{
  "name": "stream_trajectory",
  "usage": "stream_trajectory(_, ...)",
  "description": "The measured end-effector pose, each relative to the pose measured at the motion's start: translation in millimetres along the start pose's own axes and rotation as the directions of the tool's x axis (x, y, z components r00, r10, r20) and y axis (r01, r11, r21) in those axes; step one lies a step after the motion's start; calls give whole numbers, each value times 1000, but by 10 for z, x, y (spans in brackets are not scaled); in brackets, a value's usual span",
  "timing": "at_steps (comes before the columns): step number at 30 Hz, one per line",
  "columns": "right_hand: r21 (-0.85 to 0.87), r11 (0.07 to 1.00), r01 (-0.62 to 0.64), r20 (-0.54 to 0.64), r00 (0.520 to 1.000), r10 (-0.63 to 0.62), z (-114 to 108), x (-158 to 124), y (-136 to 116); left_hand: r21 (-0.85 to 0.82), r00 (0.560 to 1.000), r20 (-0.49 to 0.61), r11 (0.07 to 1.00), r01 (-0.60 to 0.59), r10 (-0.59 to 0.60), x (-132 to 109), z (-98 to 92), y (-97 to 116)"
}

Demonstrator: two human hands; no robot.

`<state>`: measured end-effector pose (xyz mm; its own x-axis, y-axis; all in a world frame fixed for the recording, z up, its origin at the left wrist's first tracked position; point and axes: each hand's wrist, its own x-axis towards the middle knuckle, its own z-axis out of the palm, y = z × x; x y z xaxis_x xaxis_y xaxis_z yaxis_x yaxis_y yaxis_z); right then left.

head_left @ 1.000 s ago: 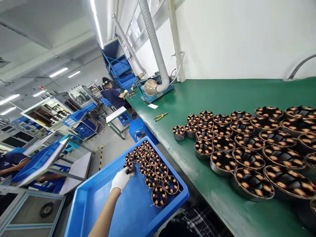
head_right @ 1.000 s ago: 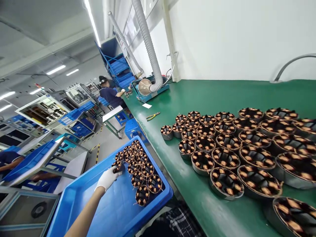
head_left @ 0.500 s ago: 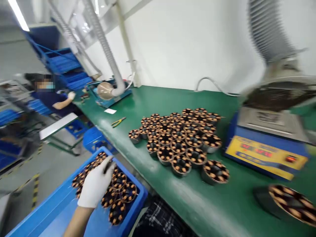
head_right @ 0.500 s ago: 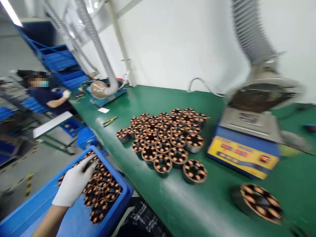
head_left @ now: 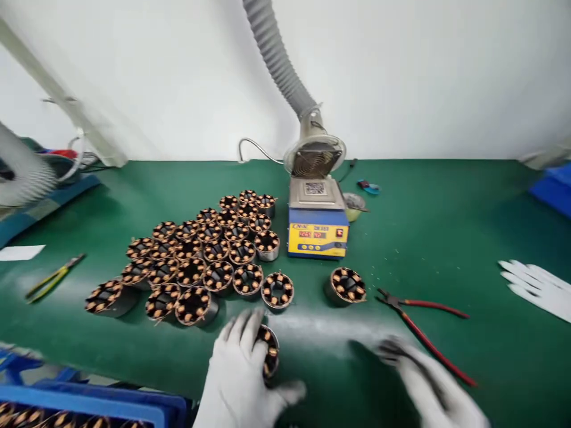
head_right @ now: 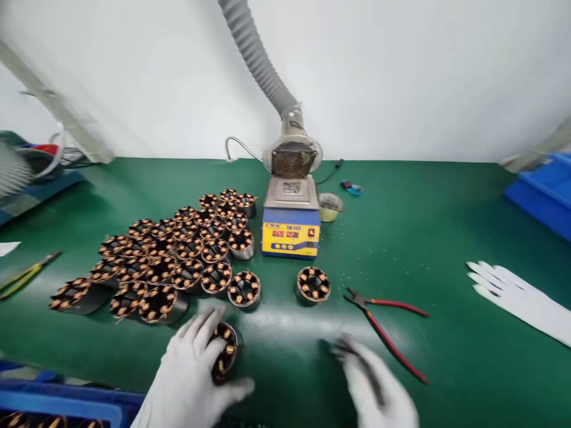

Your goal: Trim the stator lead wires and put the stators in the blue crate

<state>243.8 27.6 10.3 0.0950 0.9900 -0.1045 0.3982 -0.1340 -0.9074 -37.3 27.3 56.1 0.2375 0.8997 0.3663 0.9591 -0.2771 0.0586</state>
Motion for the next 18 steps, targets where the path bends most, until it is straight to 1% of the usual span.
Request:
stream_trajectory(1, 120, 990, -73, 110, 992, 60, 142, -52, -157, -42, 999, 28, 998, -40, 41, -34, 42, 74)
stream_trajectory(2, 218, 964, -151, 250, 964, 95, 273, -72, -290, -78, 995, 59, 994, -74, 78, -53, 79, 142)
stream_trajectory(3, 291, 937, -191, 366, 928, 75, 382, -67, -393, -103, 992, 69, 990, -100, 108, -54, 112, 200)
stream_trajectory(4, 296, 936, -191, 419, 907, 52, 460, -48, -465, -133, 988, 58, 982, -136, 145, -37, 139, 245)
stream_trajectory(6, 202, 972, -118, 447, 894, 16, 517, -7, -545, -216, 970, 34, 949, -228, 241, 36, 181, 295)
stream_trajectory(8, 39, 999, -18, 447, 895, -1, 477, 11, -595, -333, 943, -22, 887, -320, 332, 118, 221, 304)
stream_trajectory(10, -106, 991, 81, 469, 883, -21, 406, 18, -650, -428, 927, -87, 827, -364, 364, 169, 264, 300)
stream_trajectory(12, -193, 967, 164, 501, 864, -46, 346, 45, -701, -455, 932, -161, 814, -361, 324, 181, 307, 306)
stream_trajectory(13, -205, 960, 192, 522, 851, -59, 324, 70, -718, -450, 936, -180, 821, -352, 302, 177, 326, 315)
stream_trajectory(15, -181, 960, 213, 578, 813, -72, 292, 140, -726, -437, 944, -203, 838, -325, 260, 163, 353, 341)
stream_trajectory(18, -112, 967, 228, 658, 746, -100, 276, 233, -691, -468, 957, -223, 841, -271, 184, 151, 379, 386)
